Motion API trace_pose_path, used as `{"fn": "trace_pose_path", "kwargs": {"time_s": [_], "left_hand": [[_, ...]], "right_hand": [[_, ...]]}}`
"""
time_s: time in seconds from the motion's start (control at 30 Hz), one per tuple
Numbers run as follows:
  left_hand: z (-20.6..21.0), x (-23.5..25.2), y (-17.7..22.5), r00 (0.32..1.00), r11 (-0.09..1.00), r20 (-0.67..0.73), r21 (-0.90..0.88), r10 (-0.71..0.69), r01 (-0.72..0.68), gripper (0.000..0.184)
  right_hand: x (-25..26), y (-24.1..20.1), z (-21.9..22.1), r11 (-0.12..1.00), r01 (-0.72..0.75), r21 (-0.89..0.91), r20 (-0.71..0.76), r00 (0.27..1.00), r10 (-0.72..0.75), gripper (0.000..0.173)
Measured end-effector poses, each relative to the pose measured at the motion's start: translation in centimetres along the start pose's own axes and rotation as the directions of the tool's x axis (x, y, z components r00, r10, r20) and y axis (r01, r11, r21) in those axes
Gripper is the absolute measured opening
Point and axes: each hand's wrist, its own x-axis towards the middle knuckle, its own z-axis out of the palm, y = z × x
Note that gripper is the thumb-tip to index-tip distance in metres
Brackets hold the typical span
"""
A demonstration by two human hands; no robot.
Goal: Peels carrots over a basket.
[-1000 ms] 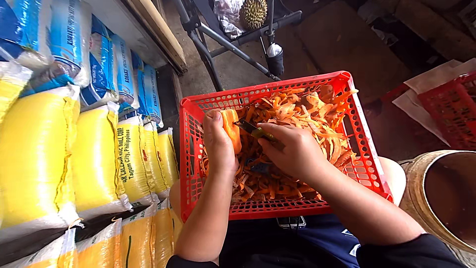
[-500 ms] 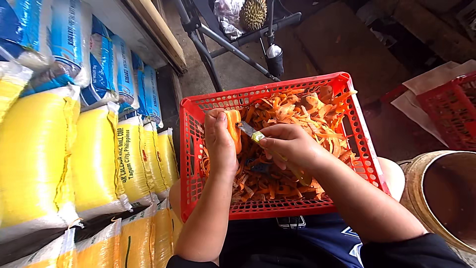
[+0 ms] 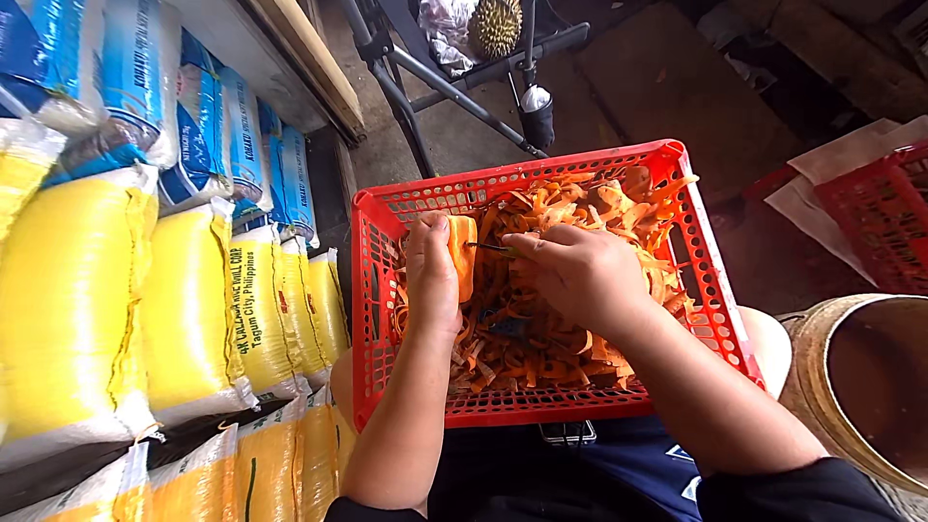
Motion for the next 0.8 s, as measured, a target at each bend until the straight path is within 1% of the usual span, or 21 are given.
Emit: {"fn": "trace_pose_path", "kwargs": {"time_s": [0.07, 0.13, 0.27, 0.43, 0.5, 0.57, 0.67, 0.73, 0.8], "left_hand": [[0.0, -0.1, 0.1, 0.999, 1.000, 0.048, 0.027, -0.008, 0.007, 0.025], [0.1, -0.2, 0.1, 0.995, 0.999, 0.095, 0.039, -0.028, 0.024, 0.025], [0.1, -0.2, 0.1, 0.986, 0.998, 0.154, 0.022, -0.064, 0.061, 0.025], [0.3, -0.2, 0.4, 0.961, 0.975, 0.178, -0.023, -0.212, 0.220, 0.028], [0.5, -0.1, 0.4, 0.958, 0.974, 0.183, -0.016, -0.221, 0.228, 0.027], [0.4, -0.1, 0.2, 0.973, 0.988, 0.174, 0.063, -0.152, 0.144, 0.027], [0.5, 0.0, 0.0, 0.991, 0.971, 0.116, 0.223, 0.065, -0.090, 0.026], [0.5, 0.2, 0.0, 0.980, 0.947, 0.100, 0.256, 0.174, -0.194, 0.025], [0.6, 0.4, -0.3, 0.964, 0.929, 0.077, 0.255, 0.255, -0.267, 0.025]], "right_hand": [[0.1, 0.5, -0.2, 1.000, 0.002, -0.029, 0.000, 1.000, -0.002, 0.035], [0.2, 1.1, -0.6, 0.998, 0.034, -0.047, -0.019, 0.999, -0.035, 0.038], [0.3, 2.0, -0.9, 0.991, 0.107, -0.075, -0.068, 0.991, -0.112, 0.034], [0.4, 2.6, -1.4, 0.979, 0.178, -0.097, -0.096, 0.978, -0.187, 0.028], [0.5, 2.4, -1.8, 0.978, 0.186, -0.097, -0.089, 0.977, -0.195, 0.027], [0.5, 2.2, -1.9, 0.981, 0.164, -0.106, -0.057, 0.984, -0.171, 0.028], [0.5, 1.7, -1.7, 0.990, 0.090, -0.106, -0.005, 0.996, -0.091, 0.027], [0.6, 1.4, -1.5, 0.996, 0.033, -0.086, 0.024, 0.999, -0.032, 0.029], [0.6, 0.9, -1.6, 0.999, -0.013, -0.042, 0.064, 0.998, 0.016, 0.032]]}}
